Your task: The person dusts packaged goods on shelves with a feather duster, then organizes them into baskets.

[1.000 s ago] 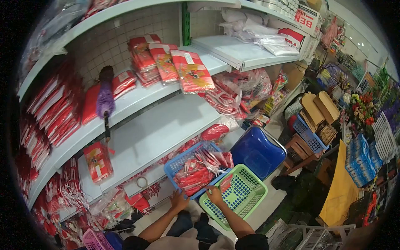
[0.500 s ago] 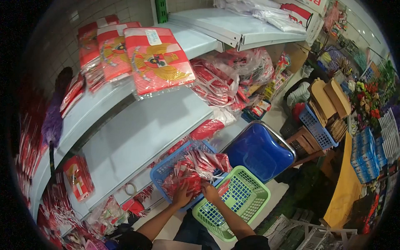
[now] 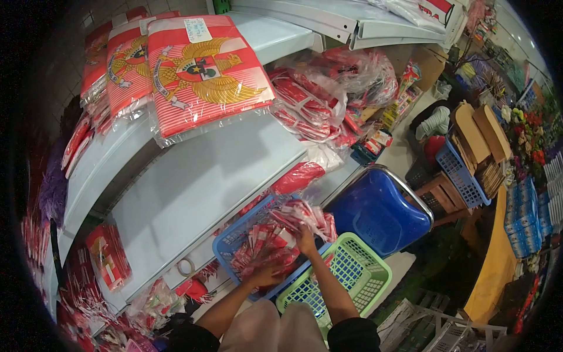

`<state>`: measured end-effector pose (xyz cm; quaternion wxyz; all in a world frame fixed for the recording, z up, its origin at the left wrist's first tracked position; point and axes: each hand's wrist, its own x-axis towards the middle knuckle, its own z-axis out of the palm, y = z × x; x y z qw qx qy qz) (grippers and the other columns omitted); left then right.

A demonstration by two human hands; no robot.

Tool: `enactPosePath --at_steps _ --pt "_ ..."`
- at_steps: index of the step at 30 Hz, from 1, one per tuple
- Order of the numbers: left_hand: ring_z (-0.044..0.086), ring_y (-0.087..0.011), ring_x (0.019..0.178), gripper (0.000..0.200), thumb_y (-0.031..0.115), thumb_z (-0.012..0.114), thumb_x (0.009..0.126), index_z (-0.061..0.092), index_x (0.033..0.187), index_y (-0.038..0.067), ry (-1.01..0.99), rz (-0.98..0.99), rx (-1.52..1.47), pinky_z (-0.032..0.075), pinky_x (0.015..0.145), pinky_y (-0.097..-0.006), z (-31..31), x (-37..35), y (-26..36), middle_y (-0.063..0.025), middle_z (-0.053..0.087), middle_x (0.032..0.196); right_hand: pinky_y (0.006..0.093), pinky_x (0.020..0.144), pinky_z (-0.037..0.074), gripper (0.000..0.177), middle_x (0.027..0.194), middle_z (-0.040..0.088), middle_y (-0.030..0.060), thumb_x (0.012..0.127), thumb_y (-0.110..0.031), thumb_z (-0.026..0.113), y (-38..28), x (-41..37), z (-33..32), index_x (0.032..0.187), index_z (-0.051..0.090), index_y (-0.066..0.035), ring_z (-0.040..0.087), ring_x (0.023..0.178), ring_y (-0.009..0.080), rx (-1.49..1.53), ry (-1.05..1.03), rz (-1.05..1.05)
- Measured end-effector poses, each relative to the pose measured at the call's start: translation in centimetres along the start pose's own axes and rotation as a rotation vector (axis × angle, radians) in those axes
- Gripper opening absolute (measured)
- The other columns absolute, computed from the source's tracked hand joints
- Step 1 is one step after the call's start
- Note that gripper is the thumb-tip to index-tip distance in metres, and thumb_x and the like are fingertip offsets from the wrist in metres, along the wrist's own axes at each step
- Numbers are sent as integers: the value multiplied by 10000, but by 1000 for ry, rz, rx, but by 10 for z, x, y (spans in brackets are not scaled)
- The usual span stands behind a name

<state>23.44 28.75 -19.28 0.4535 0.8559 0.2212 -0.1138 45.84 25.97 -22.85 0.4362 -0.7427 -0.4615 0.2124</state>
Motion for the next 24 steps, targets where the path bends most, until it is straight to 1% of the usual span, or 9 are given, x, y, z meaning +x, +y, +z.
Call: enactPosePath --at_steps 1,2,5,9,13,16,19,23,24 --pt "304 -327 1266 775 435 681 658 378 1322 174 7 -19 39 319 991 -432 3 -3 4 -118 330 1376 389 796 454 330 1037 573 186 797 -49 493 -3 5 -2 1126 513 -31 571 913 348 200 21 47" --pt "301 -328 1267 793 438 680 657 361 1332 171 14 -37 80 313 993 -439 6 -7 7 -123 327 1378 407 829 442 308 1011 583 185 801 -65 493 -5 11 -6 1106 529 -43 556 938 373 78 -73 142" --pt "274 -337 1280 851 447 680 650 307 1358 158 7 -42 143 274 1015 -458 8 -7 10 -145 299 1391 411 823 443 300 989 593 179 791 -86 514 6 6 13 1088 551 -76 559 931 370 -186 -201 -22" --pt "247 -340 1294 878 461 684 640 292 1365 159 -55 -78 98 254 1032 -454 10 -5 3 -147 271 1405 440 858 417 325 1047 559 213 757 -138 565 -4 -7 22 1082 576 -133 515 995 394 -137 -260 -86" --pt "224 -339 1306 906 490 671 646 249 1381 170 -90 -71 173 257 1033 -456 18 -5 -6 -142 243 1419 595 929 293 647 1326 357 154 676 -296 701 -35 -14 26 1259 421 -293 383 1175 384 -666 -335 61" --pt "215 -338 1310 927 518 657 649 216 1391 183 -85 -99 168 266 1028 -458 17 -9 2 -138 221 1428 614 928 279 782 1346 333 127 642 -327 725 -34 -6 27 1313 324 -345 382 1191 353 -739 -424 156" --pt "203 -343 1313 902 527 634 671 213 1392 185 -124 -134 202 252 1037 -449 7 -12 14 -141 212 1431 584 926 308 685 1346 336 131 699 -226 666 -23 -8 35 1300 357 -338 382 1193 355 -766 -312 48" --pt "193 -356 1312 799 450 606 732 234 1384 174 -42 -88 132 224 1051 -449 16 -19 10 -147 221 1425 433 865 428 431 1305 393 155 734 -46 513 -8 -24 37 1143 519 -179 495 1068 351 -449 -237 -16" --pt "187 -363 1312 767 416 602 747 244 1380 170 -35 -107 109 213 1054 -451 13 -23 20 -150 226 1422 404 783 465 306 1154 520 172 727 -36 507 9 -29 48 1021 556 -102 550 960 344 -448 8 -175"
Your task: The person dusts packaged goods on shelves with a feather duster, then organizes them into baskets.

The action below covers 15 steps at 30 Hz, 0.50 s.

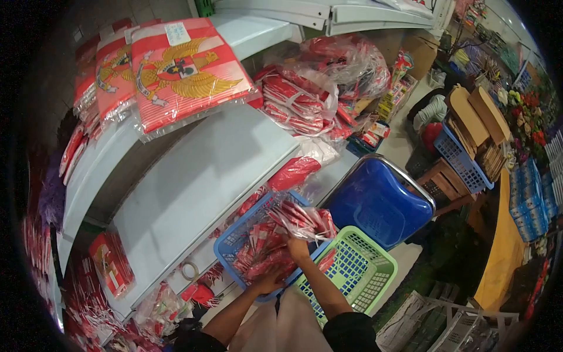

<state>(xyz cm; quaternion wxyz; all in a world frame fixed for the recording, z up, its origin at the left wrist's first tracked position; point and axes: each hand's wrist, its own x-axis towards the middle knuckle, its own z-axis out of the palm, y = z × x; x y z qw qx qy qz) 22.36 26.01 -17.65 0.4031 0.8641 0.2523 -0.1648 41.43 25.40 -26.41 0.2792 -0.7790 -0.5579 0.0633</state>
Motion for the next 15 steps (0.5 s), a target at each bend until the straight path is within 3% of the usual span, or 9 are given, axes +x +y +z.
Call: enactPosePath --at_steps 3,4,7,8,10,11,12,13,15 --pt "240 -342 1295 655 327 597 772 324 1341 154 92 77 -14 257 1033 -435 -1 -11 7 -167 274 1396 422 704 470 238 960 597 175 719 -40 515 -24 -11 -51 951 559 -74 581 865 346 113 -359 159" --pt "270 -329 1286 616 299 597 778 358 1324 147 137 127 -10 284 1020 -426 0 -15 8 -174 296 1384 404 648 463 211 787 600 170 701 -14 541 -26 -15 -57 905 546 -69 583 764 357 240 -19 -34" --pt "427 -282 1190 499 236 596 781 461 1244 108 181 119 -156 392 933 -383 -12 -31 16 -197 415 1291 370 599 444 214 752 572 170 705 38 544 -57 -10 -123 900 528 -50 548 684 380 447 45 200" --pt "466 -274 1144 462 222 584 790 479 1221 94 232 133 -165 413 899 -375 -9 -34 10 -198 447 1252 299 543 411 200 744 570 115 746 35 568 -57 -7 -131 922 517 -44 544 599 273 513 162 129" --pt "544 -257 1051 391 193 558 807 514 1175 67 340 166 -184 456 831 -357 -4 -32 -2 -202 511 1173 257 527 390 184 765 573 61 775 -4 584 -62 2 -158 945 520 -38 521 591 173 715 207 165" --pt "555 -262 1033 371 165 535 818 513 1170 51 374 79 -237 459 820 -357 -17 -37 11 -191 528 1152 236 519 380 180 775 574 34 790 -23 592 -66 6 -175 956 521 -35 510 587 124 816 227 180" --pt "565 -266 1014 352 137 511 829 511 1165 36 408 -7 -291 461 809 -358 -31 -43 23 -181 545 1131 198 522 370 199 817 566 -18 807 -75 610 -66 7 -195 985 533 -36 470 641 36 875 115 235" --pt "576 -271 995 334 110 487 839 509 1160 21 439 -94 -345 464 798 -358 -47 -51 39 -170 562 1110 191 545 379 227 840 574 -13 822 -103 607 -68 9 -207 1026 538 -32 483 659 44 1011 168 160" --pt "577 -222 987 309 53 399 869 498 1154 -15 571 1 -732 459 796 -320 -69 -56 58 -107 576 1087 199 600 422 245 886 585 1 836 -139 606 -85 4 -254 1049 543 -34 518 732 58 1160 25 453"
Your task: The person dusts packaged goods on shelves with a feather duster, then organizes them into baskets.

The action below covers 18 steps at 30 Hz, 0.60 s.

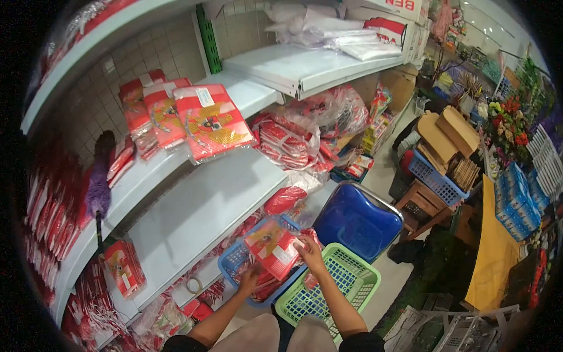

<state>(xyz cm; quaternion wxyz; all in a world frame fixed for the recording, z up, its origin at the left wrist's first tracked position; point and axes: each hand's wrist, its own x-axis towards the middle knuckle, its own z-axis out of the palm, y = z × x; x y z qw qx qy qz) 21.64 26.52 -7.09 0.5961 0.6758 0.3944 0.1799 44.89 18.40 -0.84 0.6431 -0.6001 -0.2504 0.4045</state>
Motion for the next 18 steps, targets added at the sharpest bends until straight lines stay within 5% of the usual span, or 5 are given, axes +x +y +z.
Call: enactPosePath --at_steps 6,11,15,17,18 --pt "477 -218 1126 353 202 343 929 407 1252 74 -172 -242 -953 403 914 -394 -14 5 95 -91 474 1240 190 572 426 243 867 596 0 862 -157 576 -87 -42 0 1066 526 -34 548 694 45 348 -145 -83" --pt "321 -299 1266 564 440 292 903 265 1363 114 -607 -42 -1369 283 991 -515 -37 -34 196 -114 289 1406 215 699 455 221 933 590 39 878 -138 545 -151 -67 9 1078 511 -53 563 810 83 258 -232 -65" --pt "368 -301 1234 637 507 356 860 289 1354 111 -590 57 -1380 304 987 -513 -62 -70 239 -125 329 1381 286 763 484 282 990 588 83 868 -78 532 -190 -72 31 1134 441 -53 589 861 150 410 -307 -163" --pt "416 -295 1194 617 498 377 856 340 1327 101 -377 352 -757 330 972 -514 -72 -84 244 -130 380 1345 297 756 489 331 984 589 91 859 -51 535 -214 -80 49 1165 411 -72 591 858 159 399 -325 -207" --pt "452 -282 1158 577 470 387 865 387 1293 83 -412 111 -1012 362 957 -491 -77 -92 251 -137 428 1302 302 753 491 357 981 589 96 855 -38 536 -224 -82 59 1181 396 -81 593 857 164 393 -339 -227"
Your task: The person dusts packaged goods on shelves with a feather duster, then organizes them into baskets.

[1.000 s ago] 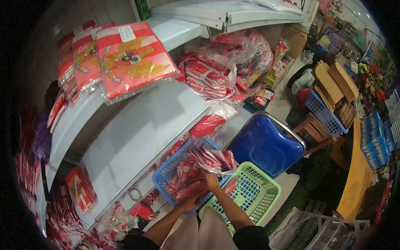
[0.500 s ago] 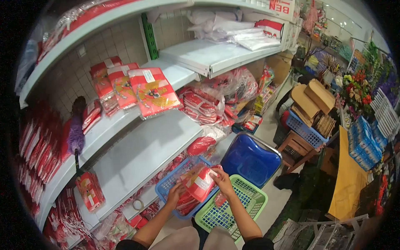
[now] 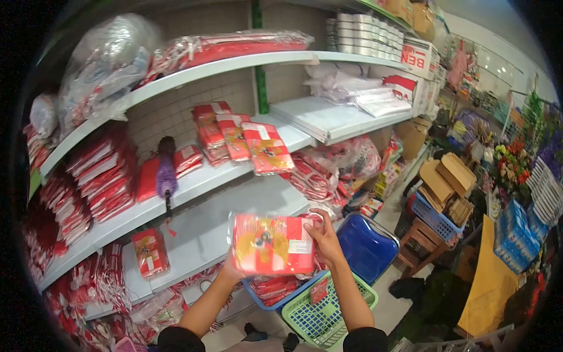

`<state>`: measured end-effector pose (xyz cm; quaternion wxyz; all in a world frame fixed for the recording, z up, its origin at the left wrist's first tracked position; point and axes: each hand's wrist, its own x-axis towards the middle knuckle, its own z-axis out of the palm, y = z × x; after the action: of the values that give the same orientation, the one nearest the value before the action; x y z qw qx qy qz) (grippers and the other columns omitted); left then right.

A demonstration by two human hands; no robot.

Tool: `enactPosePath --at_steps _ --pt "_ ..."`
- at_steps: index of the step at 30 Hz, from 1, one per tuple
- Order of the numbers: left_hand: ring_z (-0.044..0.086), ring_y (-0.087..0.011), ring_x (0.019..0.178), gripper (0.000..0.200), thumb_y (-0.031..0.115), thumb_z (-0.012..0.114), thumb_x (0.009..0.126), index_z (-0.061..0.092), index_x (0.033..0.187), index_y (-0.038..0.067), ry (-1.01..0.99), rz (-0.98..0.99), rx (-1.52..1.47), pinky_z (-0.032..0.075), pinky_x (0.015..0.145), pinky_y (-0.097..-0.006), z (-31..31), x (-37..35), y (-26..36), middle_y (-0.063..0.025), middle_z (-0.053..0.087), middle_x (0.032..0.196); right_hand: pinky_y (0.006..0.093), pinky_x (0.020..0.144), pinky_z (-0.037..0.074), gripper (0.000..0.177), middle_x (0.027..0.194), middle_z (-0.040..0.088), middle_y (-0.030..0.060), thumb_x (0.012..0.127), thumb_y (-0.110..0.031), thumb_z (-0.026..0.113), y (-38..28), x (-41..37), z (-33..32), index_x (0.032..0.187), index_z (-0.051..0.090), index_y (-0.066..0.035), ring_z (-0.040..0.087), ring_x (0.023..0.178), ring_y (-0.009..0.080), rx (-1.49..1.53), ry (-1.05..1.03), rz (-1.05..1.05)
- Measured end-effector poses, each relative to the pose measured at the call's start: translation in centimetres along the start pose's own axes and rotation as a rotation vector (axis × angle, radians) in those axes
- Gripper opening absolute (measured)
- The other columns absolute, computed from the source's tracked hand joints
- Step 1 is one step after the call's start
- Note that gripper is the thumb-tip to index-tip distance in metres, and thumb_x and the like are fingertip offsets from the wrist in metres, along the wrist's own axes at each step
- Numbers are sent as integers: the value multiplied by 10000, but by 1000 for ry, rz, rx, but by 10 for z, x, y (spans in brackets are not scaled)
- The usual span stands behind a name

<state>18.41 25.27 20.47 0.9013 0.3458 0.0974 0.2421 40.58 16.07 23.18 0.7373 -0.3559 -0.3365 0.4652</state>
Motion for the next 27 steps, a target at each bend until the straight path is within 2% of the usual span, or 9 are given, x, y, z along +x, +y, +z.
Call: enactPosePath --at_steps 2,4,7,11,14,15,18,21,27 --pt "518 -252 1081 572 480 400 876 465 1221 28 208 -94 -56 422 924 -406 11 -9 14 -151 511 1217 267 655 498 418 927 592 103 828 5 554 0 15 12 1185 361 -94 601 768 153 -133 -84 -11" --pt "553 -253 1030 657 570 383 855 461 1225 33 -191 -344 -479 439 899 -383 12 -12 28 -137 535 1189 246 633 491 445 910 590 100 804 8 588 -23 17 55 1171 362 -105 604 767 140 -176 -273 42" --pt "572 -269 996 702 603 386 839 466 1214 14 -52 -307 -301 445 886 -394 27 -40 55 -169 545 1163 228 632 479 465 929 581 87 779 -11 627 -37 27 110 1156 370 -96 588 787 111 -407 -541 35" --pt "582 -283 976 734 626 422 810 478 1197 5 -220 -154 -473 454 868 -409 47 -85 103 -182 561 1131 255 594 457 386 876 570 65 771 -97 650 -40 46 190 1079 421 -52 576 701 122 -869 -537 -446" --pt "585 -287 969 720 616 424 815 478 1196 8 42 78 -319 462 860 -403 40 -120 130 -171 570 1118 260 596 446 301 870 570 79 799 -154 625 -20 89 222 1022 461 -37 573 666 124 -833 -482 -586" --pt "585 -283 966 636 551 422 850 484 1185 15 -91 133 -385 474 844 -392 44 -134 140 -152 569 1124 261 546 442 269 811 575 83 818 -229 584 -8 103 228 959 486 -22 572 615 133 -788 -444 -479" --pt "574 -275 989 540 472 410 883 496 1165 20 294 639 -75 477 836 -392 11 -160 152 -134 567 1130 265 397 432 500 633 588 94 875 -457 461 31 144 244 767 561 21 570 463 160 -654 -336 -156" --pt "568 -263 985 392 329 387 913 496 1156 42 169 691 -244 476 846 -406 -6 -187 173 -129 564 1130 255 315 390 741 497 561 106 807 -652 386 68 140 275 660 576 49 572 389 196 -826 -367 132" --pt "576 -264 947 395 357 380 899 518 1102 48 381 912 -116 468 837 -402 -81 -215 190 -121 573 1099 255 394 397 440 515 557 83 827 -406 548 135 145 288 690 554 12 524 423 141 -692 -405 -89"
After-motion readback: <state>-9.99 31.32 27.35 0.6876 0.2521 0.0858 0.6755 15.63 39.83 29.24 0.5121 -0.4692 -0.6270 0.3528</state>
